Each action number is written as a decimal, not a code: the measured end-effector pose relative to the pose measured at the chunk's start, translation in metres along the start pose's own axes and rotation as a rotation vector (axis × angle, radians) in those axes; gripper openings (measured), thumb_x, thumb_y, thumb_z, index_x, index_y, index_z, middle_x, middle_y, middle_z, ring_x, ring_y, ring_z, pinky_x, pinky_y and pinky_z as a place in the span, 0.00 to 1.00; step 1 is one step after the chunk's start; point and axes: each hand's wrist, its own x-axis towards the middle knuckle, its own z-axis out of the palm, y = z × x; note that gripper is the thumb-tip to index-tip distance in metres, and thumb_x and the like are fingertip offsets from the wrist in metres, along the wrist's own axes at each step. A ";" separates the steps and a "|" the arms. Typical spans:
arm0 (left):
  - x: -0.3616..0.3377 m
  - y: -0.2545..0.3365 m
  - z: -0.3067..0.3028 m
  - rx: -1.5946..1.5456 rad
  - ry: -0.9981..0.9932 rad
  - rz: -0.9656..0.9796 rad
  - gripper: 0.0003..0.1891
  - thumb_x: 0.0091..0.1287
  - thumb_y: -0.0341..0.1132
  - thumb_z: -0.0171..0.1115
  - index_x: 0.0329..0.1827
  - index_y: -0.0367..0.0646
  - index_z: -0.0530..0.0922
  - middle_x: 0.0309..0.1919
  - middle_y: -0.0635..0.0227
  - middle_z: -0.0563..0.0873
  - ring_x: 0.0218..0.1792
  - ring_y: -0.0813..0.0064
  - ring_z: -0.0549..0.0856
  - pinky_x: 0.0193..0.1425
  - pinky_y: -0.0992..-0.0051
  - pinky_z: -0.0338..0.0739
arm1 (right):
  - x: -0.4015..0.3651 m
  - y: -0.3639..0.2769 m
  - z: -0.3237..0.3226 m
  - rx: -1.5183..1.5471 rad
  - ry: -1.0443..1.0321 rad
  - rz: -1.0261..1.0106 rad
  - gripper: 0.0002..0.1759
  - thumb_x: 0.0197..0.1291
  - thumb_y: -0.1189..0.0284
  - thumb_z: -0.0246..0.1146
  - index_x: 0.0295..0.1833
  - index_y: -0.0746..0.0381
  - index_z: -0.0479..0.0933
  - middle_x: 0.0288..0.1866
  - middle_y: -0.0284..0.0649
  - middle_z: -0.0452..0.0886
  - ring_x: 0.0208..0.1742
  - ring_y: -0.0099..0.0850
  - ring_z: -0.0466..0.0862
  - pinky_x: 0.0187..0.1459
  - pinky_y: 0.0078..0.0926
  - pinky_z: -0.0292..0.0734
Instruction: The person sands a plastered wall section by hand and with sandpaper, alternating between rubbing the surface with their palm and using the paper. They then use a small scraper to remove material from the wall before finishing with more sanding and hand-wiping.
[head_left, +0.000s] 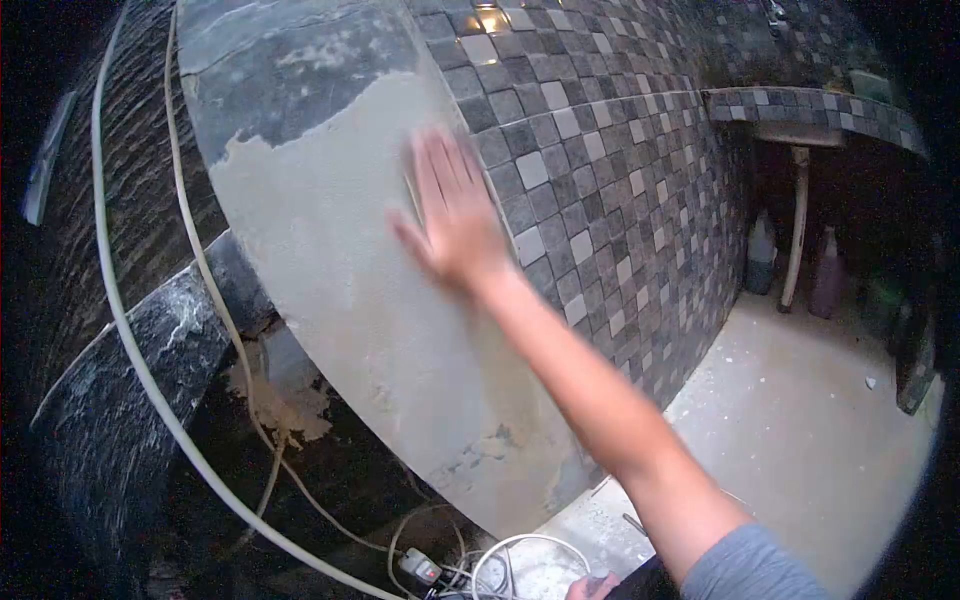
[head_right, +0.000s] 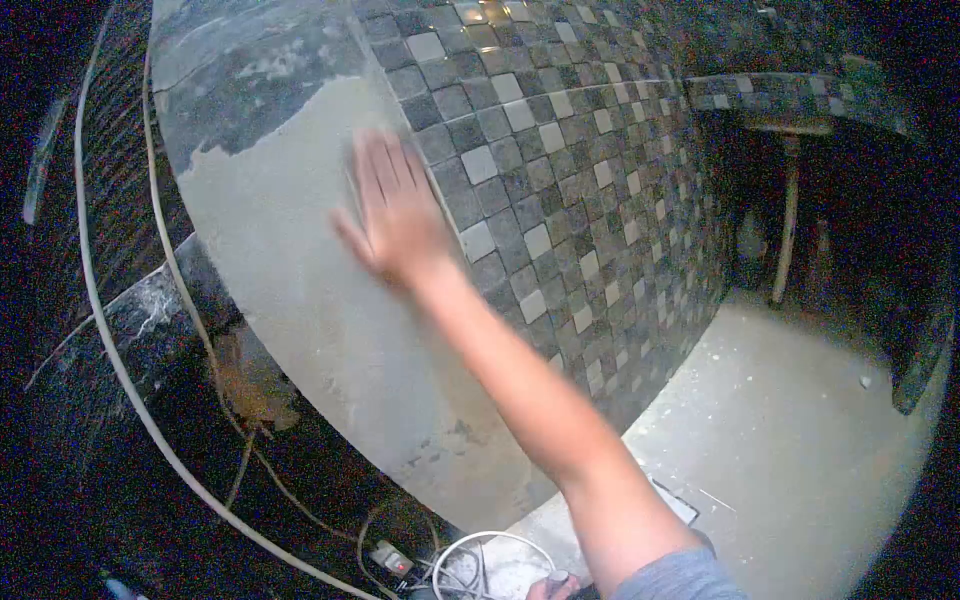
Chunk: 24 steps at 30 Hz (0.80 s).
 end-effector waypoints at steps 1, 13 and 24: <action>0.000 -0.012 0.003 0.133 0.066 0.101 0.14 0.74 0.37 0.64 0.48 0.32 0.82 0.35 0.65 0.88 0.36 0.77 0.84 0.44 0.73 0.79 | 0.051 0.007 0.011 0.062 0.054 0.001 0.49 0.72 0.42 0.48 0.80 0.72 0.52 0.81 0.60 0.57 0.81 0.53 0.57 0.80 0.50 0.50; -0.005 0.003 0.015 -0.186 0.045 -0.042 0.15 0.73 0.40 0.66 0.46 0.33 0.81 0.34 0.67 0.86 0.35 0.78 0.82 0.41 0.72 0.79 | -0.144 -0.042 -0.034 0.123 -0.265 0.096 0.53 0.67 0.40 0.54 0.81 0.71 0.50 0.85 0.56 0.48 0.86 0.49 0.47 0.81 0.51 0.41; -0.006 0.010 0.011 -0.256 0.009 -0.066 0.15 0.74 0.41 0.62 0.32 0.40 0.79 0.22 0.75 0.78 0.25 0.83 0.74 0.29 0.77 0.70 | -0.115 -0.071 -0.031 0.134 -0.323 0.014 0.52 0.68 0.39 0.51 0.82 0.70 0.49 0.85 0.54 0.47 0.86 0.48 0.46 0.82 0.52 0.39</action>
